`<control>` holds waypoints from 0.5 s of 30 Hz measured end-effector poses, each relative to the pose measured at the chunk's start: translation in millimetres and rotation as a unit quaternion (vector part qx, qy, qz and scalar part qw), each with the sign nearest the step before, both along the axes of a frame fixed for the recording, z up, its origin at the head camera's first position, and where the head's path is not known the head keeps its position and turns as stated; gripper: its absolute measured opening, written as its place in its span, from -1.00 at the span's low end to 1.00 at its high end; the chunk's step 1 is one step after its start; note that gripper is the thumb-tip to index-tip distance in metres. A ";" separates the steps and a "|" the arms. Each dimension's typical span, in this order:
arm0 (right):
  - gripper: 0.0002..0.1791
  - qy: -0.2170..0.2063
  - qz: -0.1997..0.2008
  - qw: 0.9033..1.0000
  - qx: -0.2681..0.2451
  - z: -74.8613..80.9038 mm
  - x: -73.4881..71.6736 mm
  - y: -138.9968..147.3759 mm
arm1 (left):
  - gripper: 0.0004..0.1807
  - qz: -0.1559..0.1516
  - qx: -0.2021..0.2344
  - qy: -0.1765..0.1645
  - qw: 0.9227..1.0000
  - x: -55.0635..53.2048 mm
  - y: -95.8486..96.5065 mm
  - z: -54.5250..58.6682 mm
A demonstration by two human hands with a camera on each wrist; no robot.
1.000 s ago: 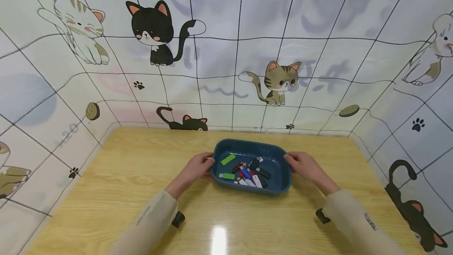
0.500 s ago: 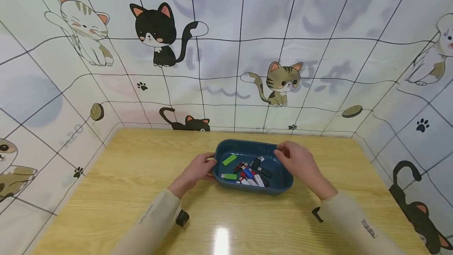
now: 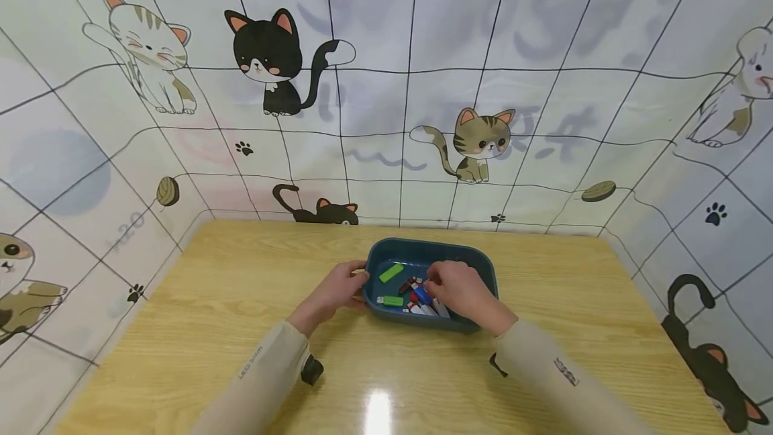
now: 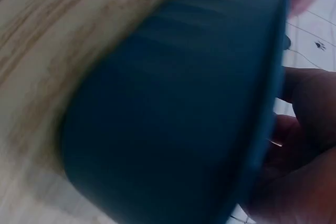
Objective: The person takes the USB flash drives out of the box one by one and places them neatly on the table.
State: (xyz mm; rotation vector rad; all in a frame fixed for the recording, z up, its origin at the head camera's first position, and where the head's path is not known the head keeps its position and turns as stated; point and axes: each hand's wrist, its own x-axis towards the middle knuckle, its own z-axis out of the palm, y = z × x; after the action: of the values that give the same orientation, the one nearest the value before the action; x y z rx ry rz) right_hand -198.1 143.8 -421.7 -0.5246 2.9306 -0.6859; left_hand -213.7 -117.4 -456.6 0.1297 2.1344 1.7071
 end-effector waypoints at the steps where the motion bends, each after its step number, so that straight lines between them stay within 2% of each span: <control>1: -0.83 -0.004 0.000 1.000 0.003 -2.3 -0.9 -3.4 | -0.50 0.001 -0.002 0.000 1.000 -0.8 -0.1 0.3; 9: -0.89 -0.002 0.014 1.000 0.017 -19.2 -8.6 -19.5 | -0.51 0.001 -0.005 -0.003 1.000 -1.9 -0.6 1.9; 15: -0.86 0.026 0.023 0.998 0.049 -24.1 -13.7 -25.0 | -0.51 0.004 -0.001 -0.005 1.000 -0.6 -1.3 3.0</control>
State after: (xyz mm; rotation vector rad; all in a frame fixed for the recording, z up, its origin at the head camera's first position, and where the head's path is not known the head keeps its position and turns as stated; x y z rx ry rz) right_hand -211.8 118.8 -445.8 -0.6069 2.9720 -0.5272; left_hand -214.2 -118.7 -453.6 0.1119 2.1319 1.7067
